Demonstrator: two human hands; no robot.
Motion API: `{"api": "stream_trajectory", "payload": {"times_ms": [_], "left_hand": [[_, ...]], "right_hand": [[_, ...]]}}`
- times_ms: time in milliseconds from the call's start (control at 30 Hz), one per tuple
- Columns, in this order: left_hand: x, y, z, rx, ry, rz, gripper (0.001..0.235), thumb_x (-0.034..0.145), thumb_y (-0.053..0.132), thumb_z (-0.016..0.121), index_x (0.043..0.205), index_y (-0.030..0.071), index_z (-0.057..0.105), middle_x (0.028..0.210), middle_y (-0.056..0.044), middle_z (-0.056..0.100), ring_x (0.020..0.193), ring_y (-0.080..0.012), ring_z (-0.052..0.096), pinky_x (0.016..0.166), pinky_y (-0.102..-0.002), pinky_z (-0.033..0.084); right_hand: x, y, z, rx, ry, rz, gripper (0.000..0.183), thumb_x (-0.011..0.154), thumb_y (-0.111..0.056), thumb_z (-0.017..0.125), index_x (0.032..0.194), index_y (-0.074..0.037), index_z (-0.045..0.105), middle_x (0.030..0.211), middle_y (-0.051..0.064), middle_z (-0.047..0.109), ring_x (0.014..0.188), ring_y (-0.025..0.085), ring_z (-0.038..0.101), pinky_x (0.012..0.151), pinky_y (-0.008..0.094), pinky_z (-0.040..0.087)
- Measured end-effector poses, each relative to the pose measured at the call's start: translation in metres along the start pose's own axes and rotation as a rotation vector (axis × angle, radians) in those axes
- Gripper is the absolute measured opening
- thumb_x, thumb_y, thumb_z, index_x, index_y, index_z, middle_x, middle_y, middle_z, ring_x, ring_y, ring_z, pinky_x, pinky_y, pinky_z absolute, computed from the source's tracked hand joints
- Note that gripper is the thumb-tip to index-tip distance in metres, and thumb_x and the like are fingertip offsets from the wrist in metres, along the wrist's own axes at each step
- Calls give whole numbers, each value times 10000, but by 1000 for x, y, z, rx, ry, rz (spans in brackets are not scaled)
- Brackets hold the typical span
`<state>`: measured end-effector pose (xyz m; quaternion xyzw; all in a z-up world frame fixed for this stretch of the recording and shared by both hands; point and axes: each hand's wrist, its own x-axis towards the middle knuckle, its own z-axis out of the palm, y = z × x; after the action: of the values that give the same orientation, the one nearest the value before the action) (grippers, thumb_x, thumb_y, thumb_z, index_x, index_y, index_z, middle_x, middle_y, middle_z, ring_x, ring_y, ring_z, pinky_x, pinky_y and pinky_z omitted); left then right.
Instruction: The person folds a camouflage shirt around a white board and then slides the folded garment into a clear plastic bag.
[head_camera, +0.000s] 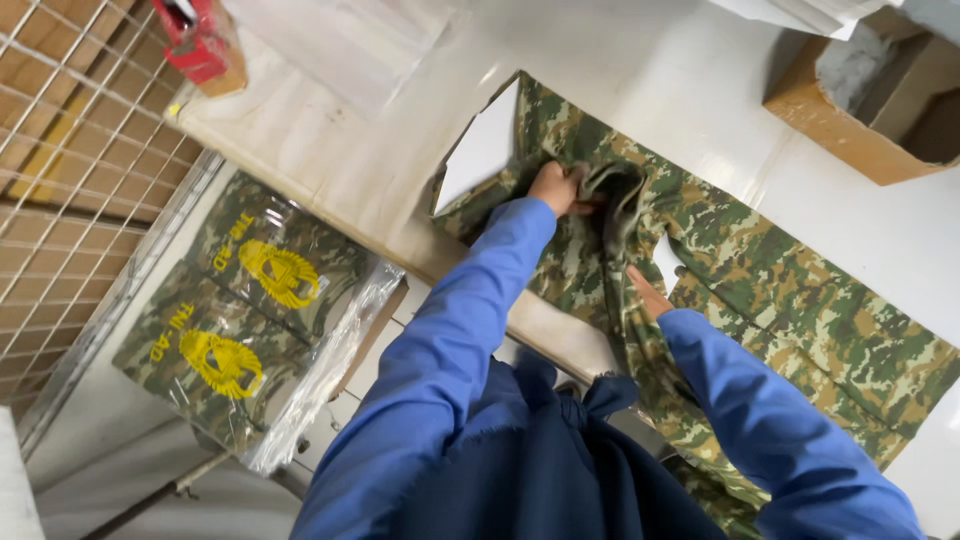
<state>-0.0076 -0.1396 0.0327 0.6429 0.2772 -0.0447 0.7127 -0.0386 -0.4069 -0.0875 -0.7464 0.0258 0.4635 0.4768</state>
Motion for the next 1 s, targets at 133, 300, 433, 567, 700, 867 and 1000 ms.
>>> {"api": "stream_trajectory", "payload": {"times_ms": [133,300,433,567,700,867,1000], "left_hand": [[23,-32,-6,-146,-418,70,742,1108,89,399,1608,-7,-140,1595,-355,262,1159,-422,670,998,-554,614],[33,-85,3,341,-542,671,637,999,74,573,1600,135,371,1231,-134,716,1119,-311,708,963,-387,639],[14,-89,14,1219,-731,1040,965,910,558,708,1638,213,177,1519,-85,466,1389,-341,489,1276,-644,173],[-37,-40,42,1416,-854,815,862,882,263,698,1611,416,265,1677,-116,127,1543,-522,121,1151,-857,122],[-24,-68,59,1421,-790,679,713,782,299,708,1436,472,482,1652,-14,181,1580,-434,-10,1127,-859,4],[-8,-83,53,1266,-539,719,257,793,376,761,946,308,566,1465,210,429,1550,-191,225,1199,-795,54],[-6,-70,70,1204,-435,690,304,964,485,720,973,210,590,1290,142,590,1437,-213,390,1165,-799,162]], "right_hand": [[-25,37,-37,-376,215,-520,582,1035,-468,499,1547,-211,393,1593,73,306,1483,321,189,1247,556,168],[-189,153,-64,-853,1076,-586,386,956,-251,648,1277,-457,707,1473,-35,515,1420,232,501,1237,439,395],[-261,272,-13,567,1727,-109,328,1002,-34,585,1312,-139,578,1226,169,645,1001,237,664,812,363,518],[-226,305,-35,1221,1585,-20,878,864,182,641,1543,-251,291,1558,292,285,1350,501,535,1060,702,505],[-237,354,-12,1103,1253,-100,843,765,162,606,1511,-182,417,1543,200,433,1330,429,517,1063,604,459],[-340,198,-11,1659,1164,-166,398,945,-508,740,1116,-149,724,1119,-35,736,1032,134,747,1080,364,582],[-273,198,-122,1922,1072,-500,398,842,-477,789,854,-83,736,882,78,777,751,235,779,1034,484,635]]}}
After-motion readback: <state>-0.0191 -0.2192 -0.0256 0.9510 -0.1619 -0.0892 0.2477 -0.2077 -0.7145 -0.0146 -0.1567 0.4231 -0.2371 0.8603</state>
